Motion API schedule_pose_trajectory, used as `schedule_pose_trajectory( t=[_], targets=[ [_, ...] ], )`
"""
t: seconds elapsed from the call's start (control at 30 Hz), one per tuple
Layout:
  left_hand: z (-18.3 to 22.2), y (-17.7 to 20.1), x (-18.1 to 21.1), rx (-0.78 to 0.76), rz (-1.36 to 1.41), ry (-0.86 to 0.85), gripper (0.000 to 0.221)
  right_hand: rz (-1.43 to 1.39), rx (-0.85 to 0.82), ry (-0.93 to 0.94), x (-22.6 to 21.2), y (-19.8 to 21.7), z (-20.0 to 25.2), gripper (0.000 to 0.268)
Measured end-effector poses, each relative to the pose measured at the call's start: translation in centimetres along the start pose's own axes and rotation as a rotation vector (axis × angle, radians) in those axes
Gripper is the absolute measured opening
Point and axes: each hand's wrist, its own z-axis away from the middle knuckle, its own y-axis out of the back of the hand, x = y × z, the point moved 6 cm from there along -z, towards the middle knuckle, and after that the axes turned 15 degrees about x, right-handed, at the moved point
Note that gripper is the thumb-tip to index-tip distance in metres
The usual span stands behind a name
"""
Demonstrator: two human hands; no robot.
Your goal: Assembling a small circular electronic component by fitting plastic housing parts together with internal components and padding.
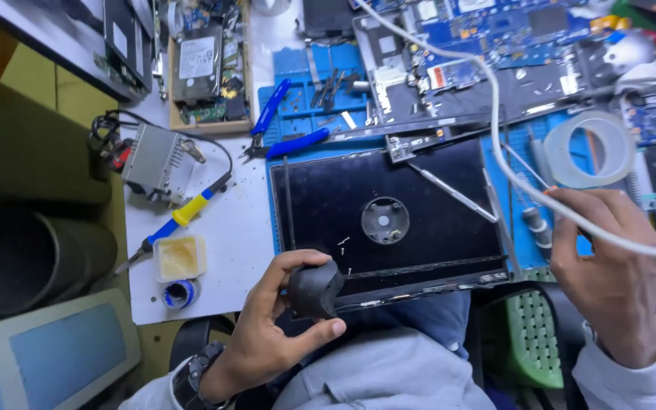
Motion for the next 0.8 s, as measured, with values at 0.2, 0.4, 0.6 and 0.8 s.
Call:
schedule_pose_trajectory(
  t=[0.2, 0.4, 0.6, 0.8],
  targets=[
    [-0.2, -1.5, 1.3, -0.069, -0.036, 0.002, 0.057, 0.111, -0.129, -0.298, 3.0, -0.1, 1.5, 0.031],
    [-2.1, -3.3, 5.0, -0.142, 0.000, -0.319, 0.054, -0.128, -0.028, -0.115, -1.9, -0.5, 0.1, 0.020],
    [-3.3, -1.8, 1.9, -0.063, -0.106, -0.260, 0.057, -0.207, -0.166, -0.109, -2.5, -3.6, 1.5, 0.016],
    [-3.7, -0.5, 2.2, -0.031, -0.096, -0.264, 0.058, -0.163, -0.243, -0.099, -3.5, -5.0, 2.1, 0.018]
  ],
)
